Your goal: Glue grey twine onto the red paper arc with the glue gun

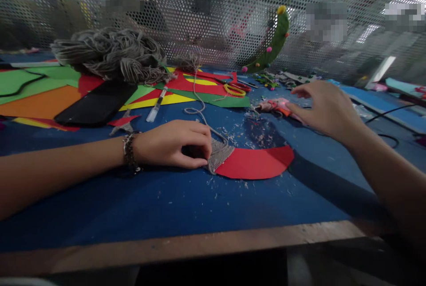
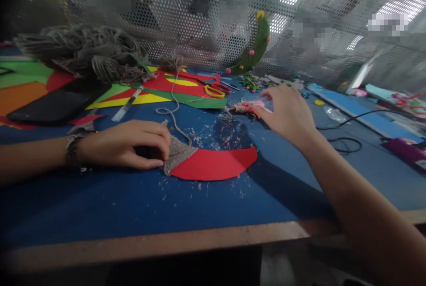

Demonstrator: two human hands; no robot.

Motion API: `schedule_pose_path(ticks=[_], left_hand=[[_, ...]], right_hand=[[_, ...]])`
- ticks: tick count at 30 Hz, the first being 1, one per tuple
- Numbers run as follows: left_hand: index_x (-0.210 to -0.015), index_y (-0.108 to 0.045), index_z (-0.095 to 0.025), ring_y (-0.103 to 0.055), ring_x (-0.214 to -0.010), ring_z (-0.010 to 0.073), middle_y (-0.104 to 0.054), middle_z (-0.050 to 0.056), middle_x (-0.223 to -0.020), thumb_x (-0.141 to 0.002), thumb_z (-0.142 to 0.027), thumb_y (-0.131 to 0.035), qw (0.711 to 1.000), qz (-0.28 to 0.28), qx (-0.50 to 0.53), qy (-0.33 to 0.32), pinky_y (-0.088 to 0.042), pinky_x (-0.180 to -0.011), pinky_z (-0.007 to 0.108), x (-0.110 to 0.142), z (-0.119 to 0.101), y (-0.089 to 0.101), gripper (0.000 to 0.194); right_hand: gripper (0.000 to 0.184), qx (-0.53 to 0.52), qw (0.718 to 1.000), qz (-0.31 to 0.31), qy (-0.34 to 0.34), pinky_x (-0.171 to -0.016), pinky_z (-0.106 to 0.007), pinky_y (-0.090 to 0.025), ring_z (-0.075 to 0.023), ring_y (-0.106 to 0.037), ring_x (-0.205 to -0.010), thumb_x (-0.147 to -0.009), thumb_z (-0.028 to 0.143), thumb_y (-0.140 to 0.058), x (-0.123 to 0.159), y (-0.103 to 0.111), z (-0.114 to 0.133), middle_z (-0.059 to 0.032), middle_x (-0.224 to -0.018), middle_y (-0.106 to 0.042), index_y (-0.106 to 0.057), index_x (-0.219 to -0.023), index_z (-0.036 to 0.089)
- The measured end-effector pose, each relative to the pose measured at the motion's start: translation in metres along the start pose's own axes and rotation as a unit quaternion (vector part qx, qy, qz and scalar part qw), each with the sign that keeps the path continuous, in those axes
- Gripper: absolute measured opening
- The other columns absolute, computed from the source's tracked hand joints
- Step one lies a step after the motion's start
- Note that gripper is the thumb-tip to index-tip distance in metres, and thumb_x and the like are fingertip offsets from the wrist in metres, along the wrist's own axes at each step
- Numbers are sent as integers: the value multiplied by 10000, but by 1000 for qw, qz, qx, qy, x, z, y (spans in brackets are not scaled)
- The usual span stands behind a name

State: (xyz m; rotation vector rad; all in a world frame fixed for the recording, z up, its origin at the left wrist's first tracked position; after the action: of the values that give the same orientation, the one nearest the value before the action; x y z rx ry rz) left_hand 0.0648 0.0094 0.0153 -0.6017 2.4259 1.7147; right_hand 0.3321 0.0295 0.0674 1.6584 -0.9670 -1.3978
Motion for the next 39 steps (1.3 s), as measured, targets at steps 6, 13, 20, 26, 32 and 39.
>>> schedule_pose_path(ticks=[6,13,20,26,32,39], left_hand=[[-932,-638,-168,-597,-898,141,-658,66,-944,-865,-186,-529,999,11,-31,-28,-463,-832,229,13,-3,2,129],[-1095,-614,-134,-577,-1024,193,-655,124,-1050,-895,-179,-441,992,25,-104,-74,-454,-927,290,26,-12,4,268],[-1152,-583,-190,-591,-1014,216,-661,108,-1063,-886,-297,-457,988,47,-136,-56,-479,-884,308,27,-11,2,314],[-1115,-586,-180,-615,-903,220,-673,97,-983,-883,-335,-438,983,31,-155,-97,-485,-791,293,23,-21,1,316],[-1106,-607,-143,-597,-850,230,-659,117,-969,-902,-369,-410,976,48,-177,-120,-475,-733,307,22,-29,-2,362],[-1146,-614,-147,-563,-845,252,-647,126,-975,-899,-413,-460,967,79,-206,-124,-470,-721,338,21,-33,-5,395]], right_hand=[[207,-247,913,90,312,-730,-291,-418,-147,-576,-784,-854,322,-488,24,14,89,-50,-886,-652,-640,-913,194],[118,-295,842,181,414,-720,-262,-417,-130,-568,-790,-809,210,-577,19,-3,137,-38,-859,-629,-667,-872,165],[132,-273,842,123,448,-714,-282,-412,-148,-526,-784,-832,166,-501,22,-11,141,-46,-833,-586,-620,-775,174],[200,-257,856,129,430,-701,-298,-398,-157,-490,-752,-889,178,-386,28,-11,138,-53,-816,-565,-571,-814,171],[168,-272,875,177,359,-636,-268,-382,-140,-501,-705,-885,196,-345,30,-8,138,-34,-806,-575,-507,-843,188],[184,-242,889,170,349,-610,-261,-354,-143,-504,-679,-883,246,-344,29,-6,138,-24,-766,-577,-521,-856,202]])
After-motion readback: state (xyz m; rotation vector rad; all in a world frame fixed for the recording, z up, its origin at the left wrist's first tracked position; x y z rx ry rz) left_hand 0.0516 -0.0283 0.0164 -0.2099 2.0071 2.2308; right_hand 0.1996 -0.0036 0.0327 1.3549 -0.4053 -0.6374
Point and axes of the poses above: each hand's wrist, its own x-axis away from the middle knuckle, its own y-axis out of the back of the hand, z = x × y, the point moved 4 cm from there along -x, towards the middle knuckle
